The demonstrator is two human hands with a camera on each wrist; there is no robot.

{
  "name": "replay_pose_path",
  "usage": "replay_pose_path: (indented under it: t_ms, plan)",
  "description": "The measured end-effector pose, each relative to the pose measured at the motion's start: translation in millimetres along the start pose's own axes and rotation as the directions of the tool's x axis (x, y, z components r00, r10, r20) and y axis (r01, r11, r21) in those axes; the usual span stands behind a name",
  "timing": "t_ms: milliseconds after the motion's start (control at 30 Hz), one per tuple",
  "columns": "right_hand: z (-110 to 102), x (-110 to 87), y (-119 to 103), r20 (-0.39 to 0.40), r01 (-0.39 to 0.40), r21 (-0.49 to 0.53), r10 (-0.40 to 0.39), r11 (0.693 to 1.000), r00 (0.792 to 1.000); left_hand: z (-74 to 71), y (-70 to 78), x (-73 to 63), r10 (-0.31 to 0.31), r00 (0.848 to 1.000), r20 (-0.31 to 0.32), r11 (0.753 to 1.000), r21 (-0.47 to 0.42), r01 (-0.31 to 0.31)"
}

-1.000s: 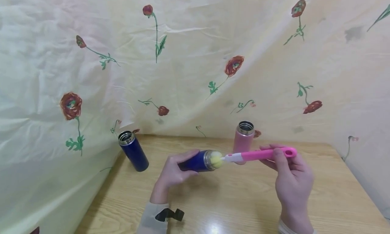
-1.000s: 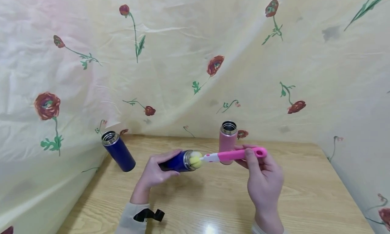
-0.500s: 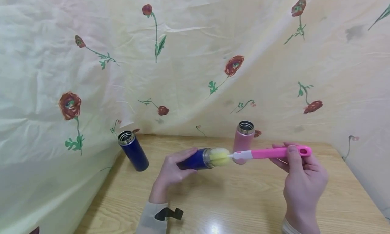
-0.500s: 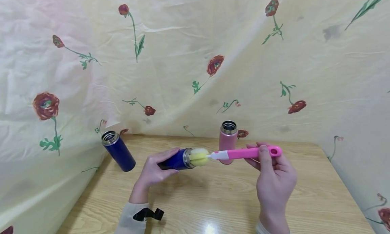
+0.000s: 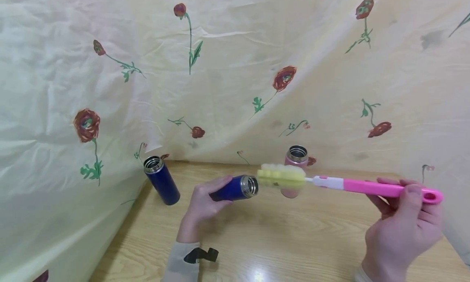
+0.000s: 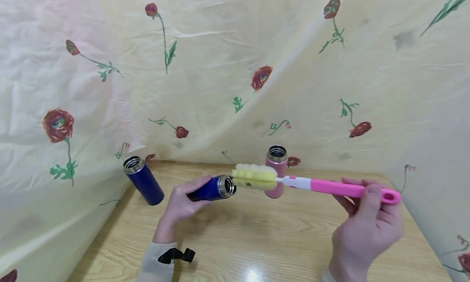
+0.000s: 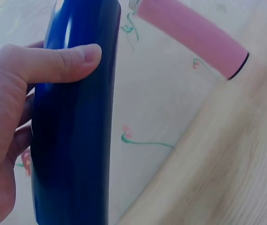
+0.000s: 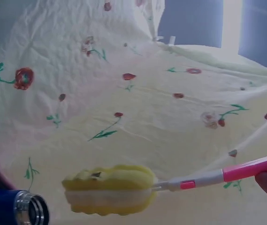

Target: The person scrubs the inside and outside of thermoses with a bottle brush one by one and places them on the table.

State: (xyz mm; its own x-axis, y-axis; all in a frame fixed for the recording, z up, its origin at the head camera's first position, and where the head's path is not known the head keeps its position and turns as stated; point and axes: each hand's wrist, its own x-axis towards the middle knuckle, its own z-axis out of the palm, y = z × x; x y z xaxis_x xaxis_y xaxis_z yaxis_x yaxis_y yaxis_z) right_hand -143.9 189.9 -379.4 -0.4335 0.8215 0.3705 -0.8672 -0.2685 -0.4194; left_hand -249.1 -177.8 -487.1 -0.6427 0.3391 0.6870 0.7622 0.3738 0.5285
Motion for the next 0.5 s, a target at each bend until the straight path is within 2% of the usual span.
replay_pose_path:
  t_ms: [67,133,200,267,400,500]
  plan:
    - [-2.0,4.2,-1.8,-0.01,-0.003,0.073,0.004,0.997,1.0,-0.6,-1.7,-0.6,-0.025,1.0,0.008,1.0,0.016,0.025]
    - [-3.0,6.2,-0.8,0.025,-0.016,0.079,0.014,0.997,1.0,0.0,-2.4,-0.4,-0.032,0.999,0.038,0.999,0.025,0.031]
    - [-3.1,6.4,1.2,0.049,-0.071,0.117,0.066,0.991,0.997,1.4,-1.3,0.3,-0.026,0.997,0.077,0.999,0.025,0.024]
    - [-3.3,5.0,3.7,0.095,-0.088,0.074,0.081,0.993,0.992,3.3,0.4,1.1,-0.019,0.993,0.116,1.0,0.022,0.017]
    - [-3.4,3.1,7.1,0.194,-0.154,0.106,0.131,0.982,0.972,7.0,5.3,2.8,-0.034,0.987,0.158,0.999,-0.004,0.035]
    - [-3.6,1.8,9.2,0.252,-0.198,0.121,0.163,0.973,0.954,9.0,8.2,3.2,-0.064,0.983,0.173,0.997,-0.032,0.07]
